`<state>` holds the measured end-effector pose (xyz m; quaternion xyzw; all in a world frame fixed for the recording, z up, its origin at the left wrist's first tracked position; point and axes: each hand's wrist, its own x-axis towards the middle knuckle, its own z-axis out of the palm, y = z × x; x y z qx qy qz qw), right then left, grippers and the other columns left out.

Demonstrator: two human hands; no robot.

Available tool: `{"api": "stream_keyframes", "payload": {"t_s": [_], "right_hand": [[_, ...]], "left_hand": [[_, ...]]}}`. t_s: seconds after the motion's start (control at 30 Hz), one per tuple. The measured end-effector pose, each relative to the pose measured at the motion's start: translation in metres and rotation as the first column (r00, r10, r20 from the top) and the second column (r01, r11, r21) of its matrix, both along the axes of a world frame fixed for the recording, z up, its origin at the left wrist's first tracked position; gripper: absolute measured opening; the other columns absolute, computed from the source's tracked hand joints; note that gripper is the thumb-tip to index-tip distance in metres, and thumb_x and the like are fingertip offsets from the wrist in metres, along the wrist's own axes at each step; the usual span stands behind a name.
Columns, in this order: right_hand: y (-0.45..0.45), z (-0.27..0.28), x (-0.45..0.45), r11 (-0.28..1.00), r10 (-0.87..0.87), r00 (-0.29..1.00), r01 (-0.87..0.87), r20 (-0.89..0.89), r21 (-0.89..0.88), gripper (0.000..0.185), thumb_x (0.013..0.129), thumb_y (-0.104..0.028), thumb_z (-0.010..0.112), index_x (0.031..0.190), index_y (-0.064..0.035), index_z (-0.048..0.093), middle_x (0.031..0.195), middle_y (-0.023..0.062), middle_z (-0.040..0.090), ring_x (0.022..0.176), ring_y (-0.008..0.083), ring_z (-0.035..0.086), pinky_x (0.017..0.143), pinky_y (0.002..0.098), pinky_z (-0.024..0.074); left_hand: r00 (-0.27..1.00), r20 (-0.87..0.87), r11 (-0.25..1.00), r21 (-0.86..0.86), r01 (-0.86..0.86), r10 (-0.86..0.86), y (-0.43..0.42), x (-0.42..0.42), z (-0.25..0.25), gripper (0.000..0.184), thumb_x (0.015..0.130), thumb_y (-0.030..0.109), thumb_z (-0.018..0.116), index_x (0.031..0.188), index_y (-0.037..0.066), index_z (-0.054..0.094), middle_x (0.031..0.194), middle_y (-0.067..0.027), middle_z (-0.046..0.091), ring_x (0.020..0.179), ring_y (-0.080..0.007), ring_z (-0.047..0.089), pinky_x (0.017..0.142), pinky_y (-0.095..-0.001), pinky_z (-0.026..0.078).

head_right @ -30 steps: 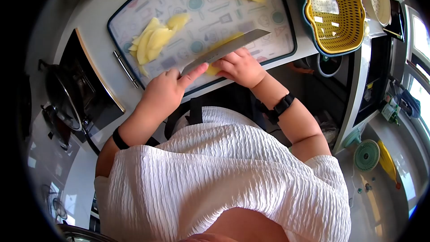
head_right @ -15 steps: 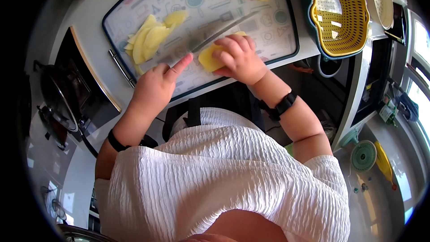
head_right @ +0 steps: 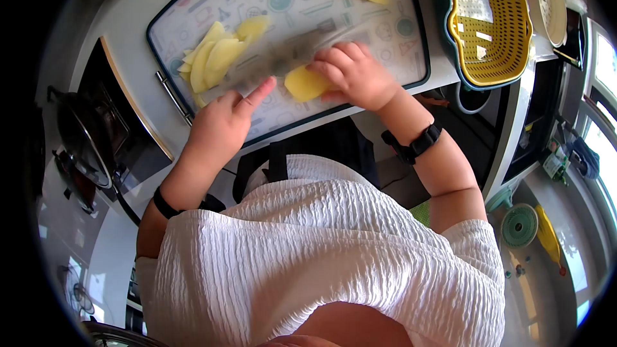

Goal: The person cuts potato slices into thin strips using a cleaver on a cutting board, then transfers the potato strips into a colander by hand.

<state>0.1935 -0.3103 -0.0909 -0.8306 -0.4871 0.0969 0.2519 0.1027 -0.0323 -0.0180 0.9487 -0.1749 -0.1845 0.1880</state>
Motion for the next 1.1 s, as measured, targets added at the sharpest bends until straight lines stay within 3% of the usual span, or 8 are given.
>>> {"api": "stream_keyframes", "payload": {"t_s": [0.13,0.23,0.53,0.63,0.73,0.93,1.1], "right_hand": [[-0.001,-0.014,-0.022,0.981,0.040,0.996,-0.054,0.077,0.186,0.040,0.072,-0.028,0.076,0.109,-0.0180,0.066,0.108,-0.0008,0.059,0.098,0.0228,0.058,0.083,0.0350,0.0488],[-0.005,-0.031,-0.025,0.984,0.072,0.992,-0.088,0.103,0.158,0.036,0.074,-0.026,0.076,0.108,-0.0174,0.066,0.108,-0.0008,0.060,0.100,0.0233,0.058,0.083,0.0359,0.0500],[-0.006,-0.034,-0.018,0.969,0.143,0.984,-0.118,-0.103,0.217,0.036,0.075,-0.024,0.076,0.109,-0.0140,0.068,0.116,0.0035,0.062,0.107,0.0282,0.059,0.089,0.0397,0.0500],[-0.001,-0.024,-0.016,0.986,0.093,0.988,-0.073,-0.127,0.150,0.040,0.074,-0.027,0.077,0.112,-0.0141,0.068,0.119,0.0052,0.062,0.109,0.0300,0.059,0.093,0.0425,0.0484],[0.001,-0.026,-0.017,0.988,0.037,0.954,0.010,-0.298,0.154,0.045,0.074,-0.028,0.078,0.117,-0.0154,0.067,0.120,0.0062,0.062,0.111,0.0317,0.058,0.096,0.0444,0.0468],[-0.001,-0.024,-0.017,0.985,0.054,0.980,-0.020,-0.193,0.171,0.046,0.075,-0.029,0.078,0.117,-0.0162,0.067,0.120,0.0064,0.062,0.112,0.0318,0.058,0.097,0.0454,0.0465],[-0.001,-0.024,-0.016,0.975,0.070,0.992,-0.045,-0.109,0.216,0.038,0.074,-0.023,0.079,0.109,-0.0112,0.069,0.113,0.0069,0.064,0.105,0.0309,0.061,0.093,0.0430,0.0486]], "left_hand": [[0.996,-0.069,0.997,0.050,0.057,-0.054,-0.008,0.001,0.012,0.071,0.084,0.002,0.057,0.144,0.036,0.045,0.075,-0.0091,0.048,0.063,-0.0291,0.056,0.058,-0.0410,0.051],[0.992,-0.097,0.995,0.050,0.081,-0.076,-0.011,0.003,0.016,0.070,0.085,0.003,0.056,0.144,0.038,0.044,0.075,-0.0094,0.048,0.063,-0.0289,0.056,0.058,-0.0401,0.051],[0.989,-0.064,0.988,0.073,0.138,-0.133,-0.012,-0.001,0.012,0.070,0.087,0.007,0.058,0.145,0.042,0.042,0.077,-0.0095,0.047,0.064,-0.0288,0.056,0.057,-0.0398,0.050],[0.989,-0.060,0.989,0.058,0.139,-0.135,-0.015,-0.007,0.022,0.068,0.088,0.008,0.059,0.145,0.043,0.042,0.077,-0.0089,0.046,0.064,-0.0281,0.056,0.056,-0.0392,0.050],[0.991,-0.067,0.991,0.057,0.123,-0.119,-0.018,-0.011,0.028,0.068,0.089,0.009,0.058,0.145,0.043,0.041,0.077,-0.0080,0.046,0.064,-0.0274,0.056,0.056,-0.0384,0.050],[0.989,-0.056,0.987,0.083,0.141,-0.136,-0.021,-0.008,0.029,0.071,0.087,0.006,0.057,0.146,0.042,0.041,0.078,-0.0072,0.044,0.064,-0.0256,0.053,0.058,-0.0369,0.049],[0.986,-0.074,0.983,0.100,0.154,-0.147,-0.022,-0.005,0.028,0.072,0.087,0.005,0.056,0.146,0.041,0.041,0.078,-0.0072,0.043,0.065,-0.0249,0.052,0.058,-0.0366,0.049]]}}
